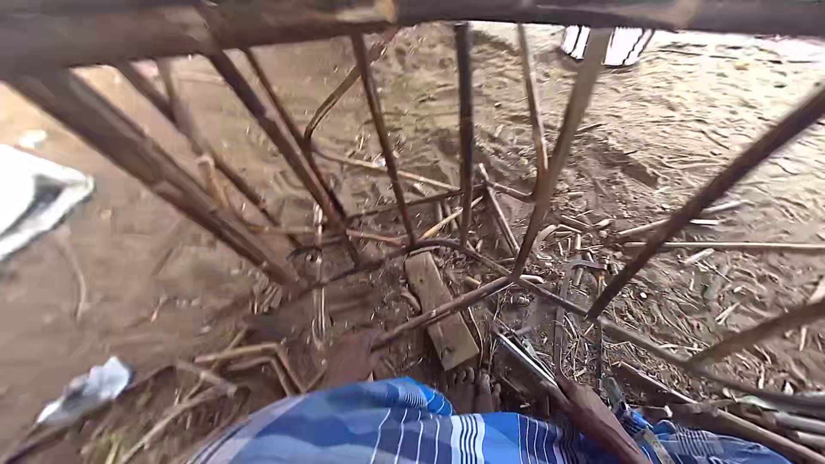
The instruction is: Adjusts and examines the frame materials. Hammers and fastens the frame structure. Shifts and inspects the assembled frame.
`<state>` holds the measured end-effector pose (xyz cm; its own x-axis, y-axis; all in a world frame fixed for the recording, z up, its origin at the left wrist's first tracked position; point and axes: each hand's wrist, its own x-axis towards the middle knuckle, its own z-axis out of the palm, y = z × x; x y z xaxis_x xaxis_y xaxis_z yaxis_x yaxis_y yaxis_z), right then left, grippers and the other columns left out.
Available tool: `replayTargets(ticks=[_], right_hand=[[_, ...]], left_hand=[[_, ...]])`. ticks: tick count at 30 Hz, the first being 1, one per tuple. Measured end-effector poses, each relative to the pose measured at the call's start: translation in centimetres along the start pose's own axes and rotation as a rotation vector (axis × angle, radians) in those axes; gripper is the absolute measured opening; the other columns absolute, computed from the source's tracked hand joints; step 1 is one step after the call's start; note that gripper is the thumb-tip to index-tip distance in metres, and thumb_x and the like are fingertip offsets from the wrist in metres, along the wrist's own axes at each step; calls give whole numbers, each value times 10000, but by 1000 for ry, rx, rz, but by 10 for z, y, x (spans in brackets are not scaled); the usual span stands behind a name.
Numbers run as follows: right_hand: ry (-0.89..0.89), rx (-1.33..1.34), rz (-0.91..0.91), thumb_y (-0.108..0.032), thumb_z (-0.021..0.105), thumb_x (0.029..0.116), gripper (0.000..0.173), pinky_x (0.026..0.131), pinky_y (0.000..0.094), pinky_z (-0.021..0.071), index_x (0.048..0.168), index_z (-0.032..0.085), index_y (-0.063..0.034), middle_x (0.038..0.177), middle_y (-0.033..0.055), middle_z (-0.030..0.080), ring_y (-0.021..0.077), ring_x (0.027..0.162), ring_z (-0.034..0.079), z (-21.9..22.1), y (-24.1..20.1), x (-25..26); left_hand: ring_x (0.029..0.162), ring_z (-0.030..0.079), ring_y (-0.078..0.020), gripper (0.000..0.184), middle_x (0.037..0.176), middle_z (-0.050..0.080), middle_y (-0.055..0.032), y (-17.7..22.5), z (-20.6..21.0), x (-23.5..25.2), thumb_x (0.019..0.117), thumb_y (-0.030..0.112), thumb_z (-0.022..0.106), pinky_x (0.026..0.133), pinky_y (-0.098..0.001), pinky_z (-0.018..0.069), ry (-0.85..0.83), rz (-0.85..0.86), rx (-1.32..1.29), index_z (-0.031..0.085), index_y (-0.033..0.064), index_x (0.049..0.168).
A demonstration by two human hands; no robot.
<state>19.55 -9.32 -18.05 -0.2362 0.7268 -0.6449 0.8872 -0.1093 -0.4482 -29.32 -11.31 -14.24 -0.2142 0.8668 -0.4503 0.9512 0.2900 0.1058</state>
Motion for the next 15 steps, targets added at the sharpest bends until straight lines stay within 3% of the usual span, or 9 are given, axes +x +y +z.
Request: replayTargets(ticks=[3, 5, 7, 9, 11, 15], right_hand=[[-47, -70, 52, -623, 452, 1009, 608, 870, 654, 521, 1187, 652, -78, 1084, 224, 693, 423, 1042, 677, 11, 15, -5], [-63, -58, 13, -563, 494, 1012, 546, 888, 656, 521, 1213, 661, -83, 1108, 228, 697, 430, 1062, 675, 16, 19, 1], [-33, -23, -64, -482, 516, 1024, 488, 946, 634, 507, 1245, 667, -74, 1141, 224, 702, 417, 1099, 671, 16, 12, 9], [33, 58, -145, -448, 537, 1024, 474, 1012, 594, 490, 1278, 661, -67, 1193, 208, 690, 384, 1145, 655, 8, -3, 16], [98, 273, -245, -459, 518, 1038, 452, 971, 552, 521, 1266, 677, -102, 1128, 149, 713, 308, 1067, 684, -8, -29, 19], [125, 608, -469, -429, 502, 1049, 400, 854, 426, 592, 1212, 698, -121, 993, 40, 737, 172, 903, 713, -45, -104, 17]], left_hand=[[1023, 702, -365, 485, 1081, 729, -157, 39, -73, -37, 943, 525, 696, 904, -607, 543, -51, 105, 24, 691, 130, 1225], [826, 712, -290, 438, 878, 724, -83, 54, -112, -49, 884, 540, 759, 748, -562, 576, 133, 255, 42, 725, 150, 1081], [741, 689, -249, 452, 796, 691, -41, 69, -151, -50, 860, 571, 767, 674, -531, 564, 258, 325, 96, 716, 163, 1048], [707, 680, -248, 540, 768, 680, -36, 80, -175, -45, 808, 635, 772, 639, -532, 563, 374, 350, 161, 719, 160, 1060], [696, 688, -268, 617, 747, 672, -47, 89, -191, -44, 754, 671, 803, 613, -540, 562, 432, 320, 221, 689, 148, 1059], [794, 707, -329, 568, 845, 707, -111, 99, -229, -42, 812, 556, 809, 690, -593, 557, 426, 198, 253, 688, 109, 1142]])
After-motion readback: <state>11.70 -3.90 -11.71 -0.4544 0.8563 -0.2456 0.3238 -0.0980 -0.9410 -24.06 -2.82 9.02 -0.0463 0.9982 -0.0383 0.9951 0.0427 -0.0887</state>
